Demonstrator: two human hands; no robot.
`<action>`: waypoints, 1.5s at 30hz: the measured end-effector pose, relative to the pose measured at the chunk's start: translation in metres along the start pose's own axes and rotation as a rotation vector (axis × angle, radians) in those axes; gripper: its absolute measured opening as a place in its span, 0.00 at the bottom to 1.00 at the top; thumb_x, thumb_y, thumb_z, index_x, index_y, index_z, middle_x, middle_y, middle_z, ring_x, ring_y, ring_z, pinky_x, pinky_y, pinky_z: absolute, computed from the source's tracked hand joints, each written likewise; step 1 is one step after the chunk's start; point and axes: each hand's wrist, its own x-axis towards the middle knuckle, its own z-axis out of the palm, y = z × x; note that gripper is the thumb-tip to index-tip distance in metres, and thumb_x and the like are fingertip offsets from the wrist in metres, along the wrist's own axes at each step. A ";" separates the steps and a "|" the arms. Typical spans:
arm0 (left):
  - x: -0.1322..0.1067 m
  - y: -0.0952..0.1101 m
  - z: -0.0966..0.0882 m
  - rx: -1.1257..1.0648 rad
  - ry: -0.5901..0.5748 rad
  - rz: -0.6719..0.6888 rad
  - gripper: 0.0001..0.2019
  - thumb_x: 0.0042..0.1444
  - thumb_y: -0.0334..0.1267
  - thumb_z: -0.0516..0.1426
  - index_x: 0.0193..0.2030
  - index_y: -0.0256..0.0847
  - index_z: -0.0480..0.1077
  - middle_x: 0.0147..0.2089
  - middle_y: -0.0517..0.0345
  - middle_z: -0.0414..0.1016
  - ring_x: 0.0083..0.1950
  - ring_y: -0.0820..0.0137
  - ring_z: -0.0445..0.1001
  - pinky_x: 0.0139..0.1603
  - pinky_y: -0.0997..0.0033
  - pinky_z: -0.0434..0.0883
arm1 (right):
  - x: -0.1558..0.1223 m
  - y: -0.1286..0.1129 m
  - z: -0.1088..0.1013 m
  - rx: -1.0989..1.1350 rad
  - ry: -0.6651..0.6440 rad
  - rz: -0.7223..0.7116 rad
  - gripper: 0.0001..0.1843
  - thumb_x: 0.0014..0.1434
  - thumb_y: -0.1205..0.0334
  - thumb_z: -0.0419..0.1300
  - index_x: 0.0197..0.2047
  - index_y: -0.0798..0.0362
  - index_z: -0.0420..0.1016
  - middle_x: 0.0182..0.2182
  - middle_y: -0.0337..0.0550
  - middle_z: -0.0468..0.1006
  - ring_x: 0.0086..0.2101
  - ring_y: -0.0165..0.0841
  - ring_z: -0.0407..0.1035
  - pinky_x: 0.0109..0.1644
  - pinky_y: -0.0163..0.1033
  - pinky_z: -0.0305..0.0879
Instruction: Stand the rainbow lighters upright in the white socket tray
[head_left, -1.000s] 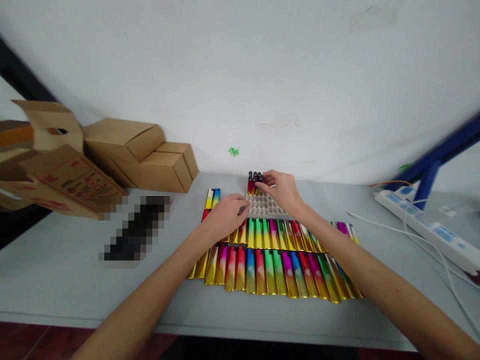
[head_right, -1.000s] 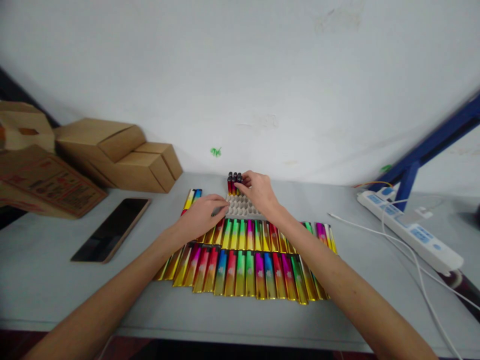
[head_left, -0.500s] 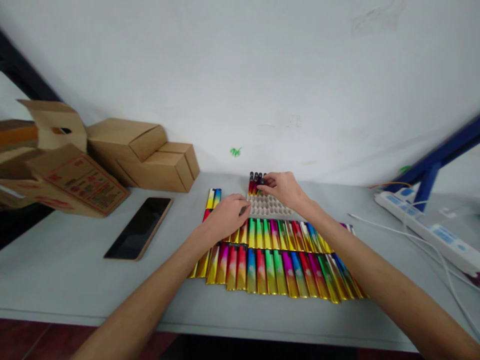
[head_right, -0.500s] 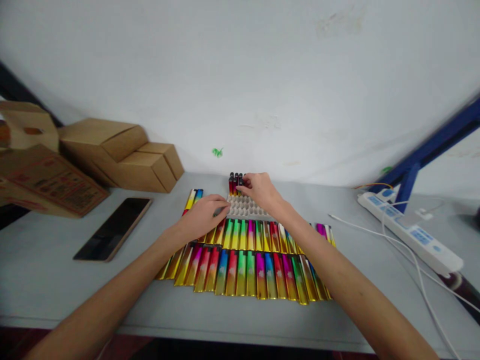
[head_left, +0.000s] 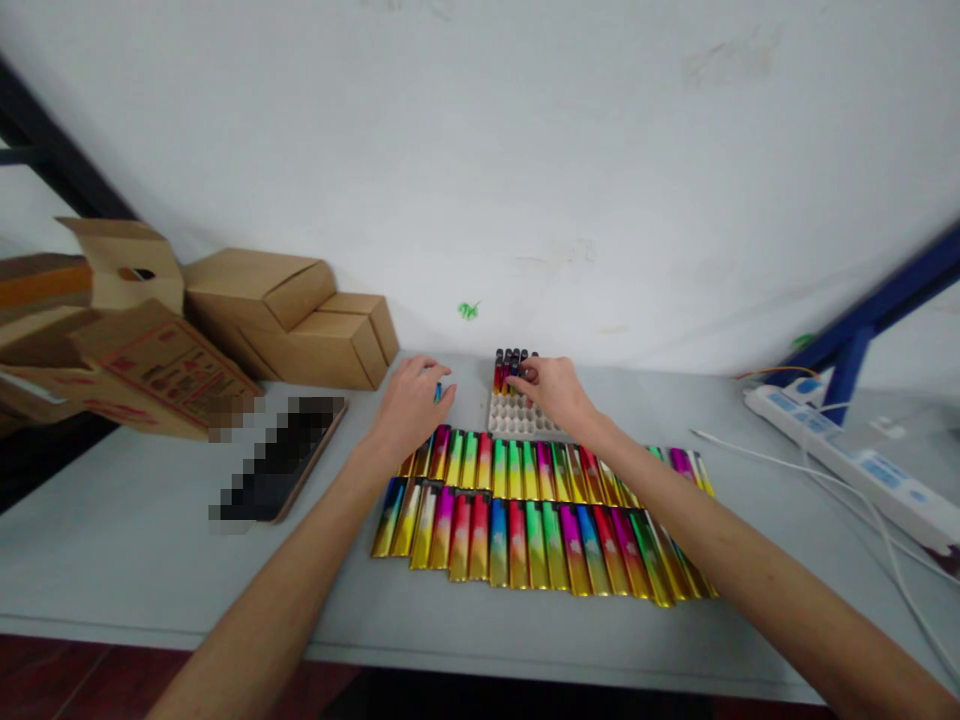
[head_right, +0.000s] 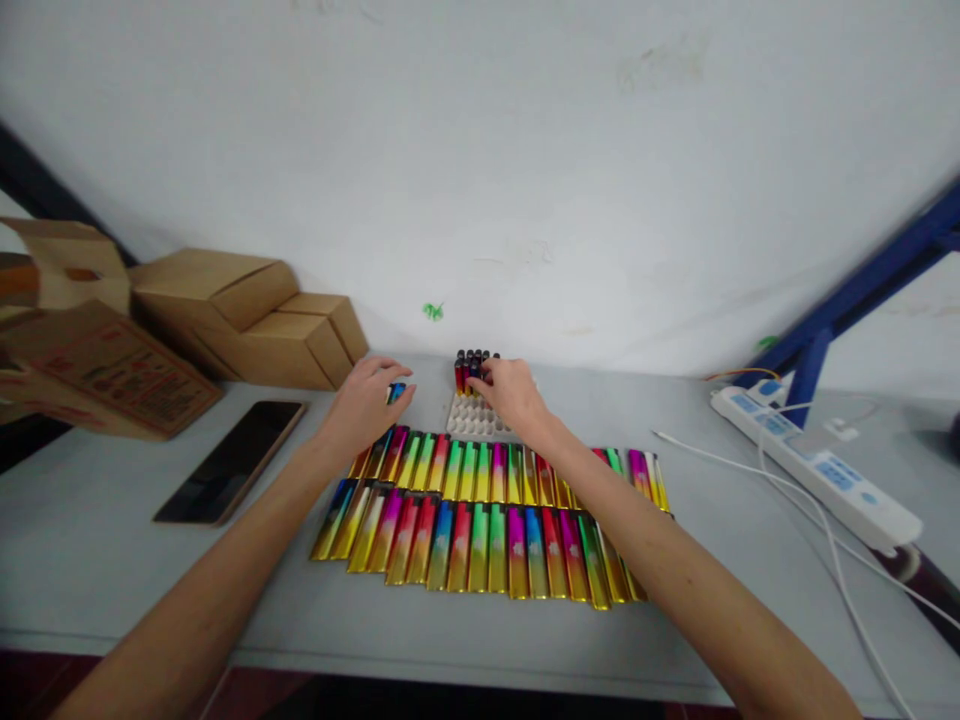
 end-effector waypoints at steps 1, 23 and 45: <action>0.000 -0.005 0.001 0.032 -0.002 -0.018 0.14 0.65 0.41 0.55 0.51 0.39 0.78 0.51 0.44 0.76 0.58 0.53 0.71 0.66 0.53 0.67 | 0.000 0.000 0.000 -0.006 0.003 0.001 0.10 0.67 0.58 0.65 0.41 0.57 0.83 0.23 0.44 0.83 0.26 0.37 0.79 0.38 0.39 0.70; 0.000 -0.025 0.023 0.057 -0.109 -0.131 0.14 0.61 0.43 0.55 0.45 0.39 0.77 0.45 0.43 0.78 0.52 0.53 0.76 0.60 0.55 0.72 | -0.007 0.010 0.009 -0.162 -0.057 -0.026 0.12 0.68 0.54 0.63 0.41 0.53 0.84 0.38 0.52 0.87 0.38 0.42 0.80 0.39 0.39 0.68; 0.005 -0.011 -0.002 0.172 -0.250 -0.311 0.22 0.63 0.53 0.55 0.50 0.36 0.77 0.43 0.42 0.79 0.49 0.50 0.78 0.52 0.54 0.74 | -0.112 0.081 -0.104 -0.016 0.124 0.171 0.16 0.66 0.50 0.60 0.42 0.52 0.83 0.26 0.40 0.84 0.20 0.32 0.73 0.31 0.39 0.67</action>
